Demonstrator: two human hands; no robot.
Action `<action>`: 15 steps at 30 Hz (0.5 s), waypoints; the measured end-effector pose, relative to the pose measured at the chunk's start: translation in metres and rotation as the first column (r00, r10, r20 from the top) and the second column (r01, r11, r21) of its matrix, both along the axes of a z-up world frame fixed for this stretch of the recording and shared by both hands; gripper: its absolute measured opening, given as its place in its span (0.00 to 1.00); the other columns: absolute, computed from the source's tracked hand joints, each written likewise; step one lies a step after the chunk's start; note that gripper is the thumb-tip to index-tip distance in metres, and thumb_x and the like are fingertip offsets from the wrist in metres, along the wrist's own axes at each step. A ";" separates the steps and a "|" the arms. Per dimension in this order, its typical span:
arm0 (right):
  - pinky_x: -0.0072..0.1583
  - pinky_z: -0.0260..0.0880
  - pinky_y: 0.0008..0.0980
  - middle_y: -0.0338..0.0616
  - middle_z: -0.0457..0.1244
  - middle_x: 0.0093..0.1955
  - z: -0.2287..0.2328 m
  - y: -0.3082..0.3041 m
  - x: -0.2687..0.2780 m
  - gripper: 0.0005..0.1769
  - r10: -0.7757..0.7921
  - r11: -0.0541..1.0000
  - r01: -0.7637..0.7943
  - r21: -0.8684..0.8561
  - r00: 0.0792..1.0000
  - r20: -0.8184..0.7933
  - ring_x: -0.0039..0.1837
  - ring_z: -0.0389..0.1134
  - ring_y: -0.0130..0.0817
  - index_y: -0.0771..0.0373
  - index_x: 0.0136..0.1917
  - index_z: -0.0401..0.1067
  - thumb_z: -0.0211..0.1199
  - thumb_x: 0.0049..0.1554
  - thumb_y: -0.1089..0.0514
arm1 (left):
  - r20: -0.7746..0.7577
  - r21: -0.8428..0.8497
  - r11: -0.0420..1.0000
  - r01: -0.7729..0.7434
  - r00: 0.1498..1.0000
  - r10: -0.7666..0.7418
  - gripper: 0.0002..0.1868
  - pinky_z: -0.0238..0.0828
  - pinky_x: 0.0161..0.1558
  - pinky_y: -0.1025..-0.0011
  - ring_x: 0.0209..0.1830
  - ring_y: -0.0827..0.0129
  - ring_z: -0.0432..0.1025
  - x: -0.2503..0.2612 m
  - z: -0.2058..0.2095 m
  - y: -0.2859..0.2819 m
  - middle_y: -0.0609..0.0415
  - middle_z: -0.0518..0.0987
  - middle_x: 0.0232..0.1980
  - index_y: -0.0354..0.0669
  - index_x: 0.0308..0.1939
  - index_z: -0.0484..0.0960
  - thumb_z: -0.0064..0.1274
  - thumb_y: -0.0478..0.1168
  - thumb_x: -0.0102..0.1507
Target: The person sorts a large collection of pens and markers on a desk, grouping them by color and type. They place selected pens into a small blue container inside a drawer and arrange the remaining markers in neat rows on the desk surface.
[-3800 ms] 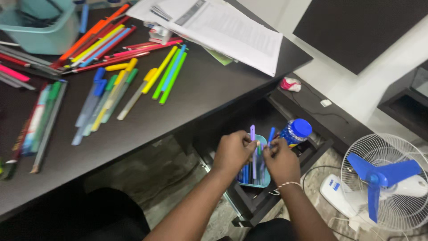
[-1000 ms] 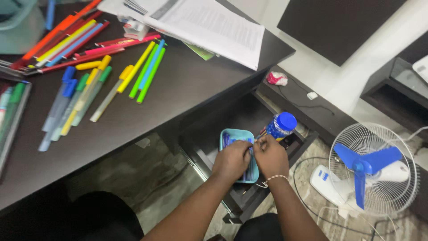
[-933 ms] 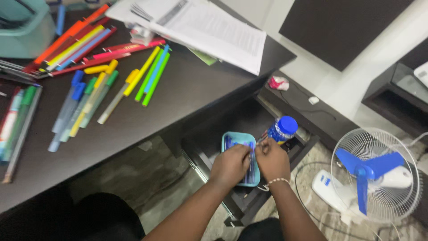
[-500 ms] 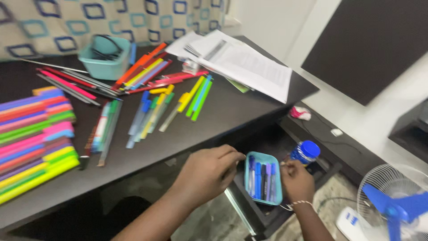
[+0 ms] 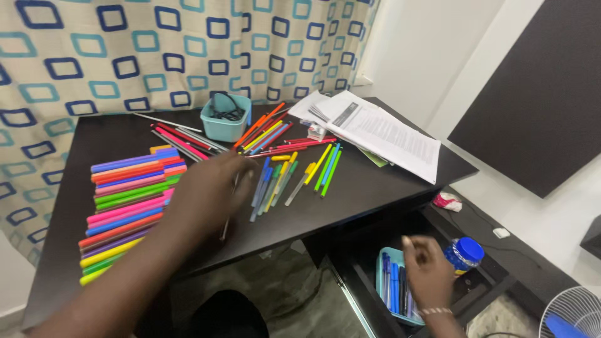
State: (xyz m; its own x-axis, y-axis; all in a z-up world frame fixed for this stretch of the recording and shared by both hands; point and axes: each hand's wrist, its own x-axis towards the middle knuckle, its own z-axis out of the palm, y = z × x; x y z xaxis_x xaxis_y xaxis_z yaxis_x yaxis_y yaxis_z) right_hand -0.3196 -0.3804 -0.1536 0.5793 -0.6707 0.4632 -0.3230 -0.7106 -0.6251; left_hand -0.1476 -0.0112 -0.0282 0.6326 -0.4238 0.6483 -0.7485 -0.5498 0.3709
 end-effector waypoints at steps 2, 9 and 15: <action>0.39 0.66 0.30 0.42 0.69 0.33 0.025 0.028 0.020 0.11 0.081 0.997 -0.079 -0.020 0.989 0.127 0.34 0.68 0.30 0.61 0.48 0.77 0.68 0.59 0.51 | 0.018 0.037 0.999 0.023 1.000 -0.023 0.10 0.73 0.45 0.54 0.44 0.50 0.77 0.021 0.001 0.006 0.48 0.83 0.43 0.43 0.43 0.85 0.55 0.41 0.61; 0.41 0.68 0.28 0.43 0.69 0.36 0.087 0.099 0.099 0.12 0.385 0.921 -0.346 -0.180 0.878 0.285 0.36 0.70 0.29 0.65 0.45 0.75 0.68 0.58 0.53 | -0.110 0.134 0.984 0.118 0.988 -0.104 0.13 0.73 0.49 0.54 0.46 0.50 0.77 0.071 -0.014 -0.023 0.47 0.84 0.43 0.48 0.43 0.88 0.57 0.43 0.56; 0.48 0.70 0.35 0.46 0.70 0.40 0.090 0.097 0.156 0.07 0.364 0.925 -0.314 -0.212 0.891 0.271 0.42 0.71 0.36 0.63 0.45 0.76 0.67 0.56 0.57 | 0.075 0.148 0.983 0.110 0.990 -0.122 0.09 0.69 0.53 0.53 0.48 0.52 0.76 0.094 -0.027 -0.043 0.49 0.83 0.40 0.47 0.36 0.89 0.60 0.46 0.57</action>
State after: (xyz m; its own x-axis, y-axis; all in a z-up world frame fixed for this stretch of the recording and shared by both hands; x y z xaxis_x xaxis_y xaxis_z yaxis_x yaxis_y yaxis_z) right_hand -0.1636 -0.2833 -0.0634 0.5753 -0.3617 0.7337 0.1402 -0.8401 -0.5241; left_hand -0.0539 -0.0547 -0.0550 0.5198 -0.5830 0.6245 -0.8353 -0.5002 0.2283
